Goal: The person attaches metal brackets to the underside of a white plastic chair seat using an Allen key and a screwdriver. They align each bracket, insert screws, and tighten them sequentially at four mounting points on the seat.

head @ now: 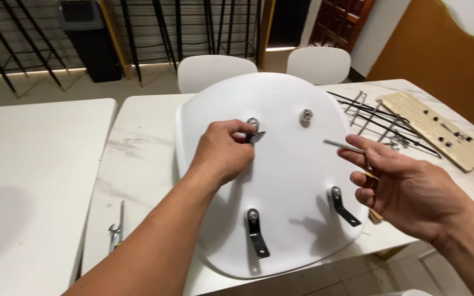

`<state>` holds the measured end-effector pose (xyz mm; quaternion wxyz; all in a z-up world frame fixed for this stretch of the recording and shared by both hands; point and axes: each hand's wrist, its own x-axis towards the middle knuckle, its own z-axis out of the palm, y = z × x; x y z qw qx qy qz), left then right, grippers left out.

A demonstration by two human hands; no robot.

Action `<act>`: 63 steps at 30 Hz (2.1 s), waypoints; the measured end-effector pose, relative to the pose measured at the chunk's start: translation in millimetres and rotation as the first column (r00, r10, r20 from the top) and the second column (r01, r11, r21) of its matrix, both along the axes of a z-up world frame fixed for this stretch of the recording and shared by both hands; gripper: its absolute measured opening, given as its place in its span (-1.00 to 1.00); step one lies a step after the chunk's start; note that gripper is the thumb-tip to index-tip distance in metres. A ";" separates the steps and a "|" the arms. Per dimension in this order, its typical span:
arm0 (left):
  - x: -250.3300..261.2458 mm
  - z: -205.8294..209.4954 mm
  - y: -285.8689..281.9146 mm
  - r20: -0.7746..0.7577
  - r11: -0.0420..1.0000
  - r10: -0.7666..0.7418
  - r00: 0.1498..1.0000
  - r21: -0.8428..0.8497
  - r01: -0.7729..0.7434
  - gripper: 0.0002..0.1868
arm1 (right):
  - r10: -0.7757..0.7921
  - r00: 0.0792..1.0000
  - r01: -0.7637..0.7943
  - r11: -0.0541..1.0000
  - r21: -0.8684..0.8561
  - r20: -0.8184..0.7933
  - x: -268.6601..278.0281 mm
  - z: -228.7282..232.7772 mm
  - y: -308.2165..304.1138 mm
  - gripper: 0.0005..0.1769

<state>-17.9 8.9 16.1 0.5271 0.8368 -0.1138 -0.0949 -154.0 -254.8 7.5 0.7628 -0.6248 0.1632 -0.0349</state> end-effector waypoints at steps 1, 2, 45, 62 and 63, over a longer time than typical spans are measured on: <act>-0.8 -1.2 -2.0 0.013 1.000 -0.005 1.000 0.002 0.005 -0.61 | -0.025 1.000 0.023 0.996 0.082 0.017 -5.5 -4.0 -5.7 -0.47; -1.5 -2.5 -3.1 0.016 1.000 0.001 1.000 0.007 -0.001 -0.60 | -0.051 0.998 0.045 0.985 0.165 0.032 -11.1 -7.7 -10.7 -0.47; -80.8 -82.9 -342.6 0.242 0.868 -0.458 0.855 0.329 0.372 -0.79 | -0.081 0.833 -0.489 0.357 -0.796 -0.548 -20.8 -93.4 -234.9 -0.73; -117.9 -41.7 -301.6 -0.444 0.998 0.010 0.896 -0.048 -0.035 -0.59 | -0.290 0.956 0.219 0.813 -0.540 -0.049 -41.2 -91.0 -141.7 -0.79; -120.7 -40.5 -298.9 -0.501 0.997 0.041 0.864 -0.042 -0.072 -0.58 | -0.317 0.939 0.187 0.800 -0.570 -0.136 -42.6 -88.7 -136.1 -0.79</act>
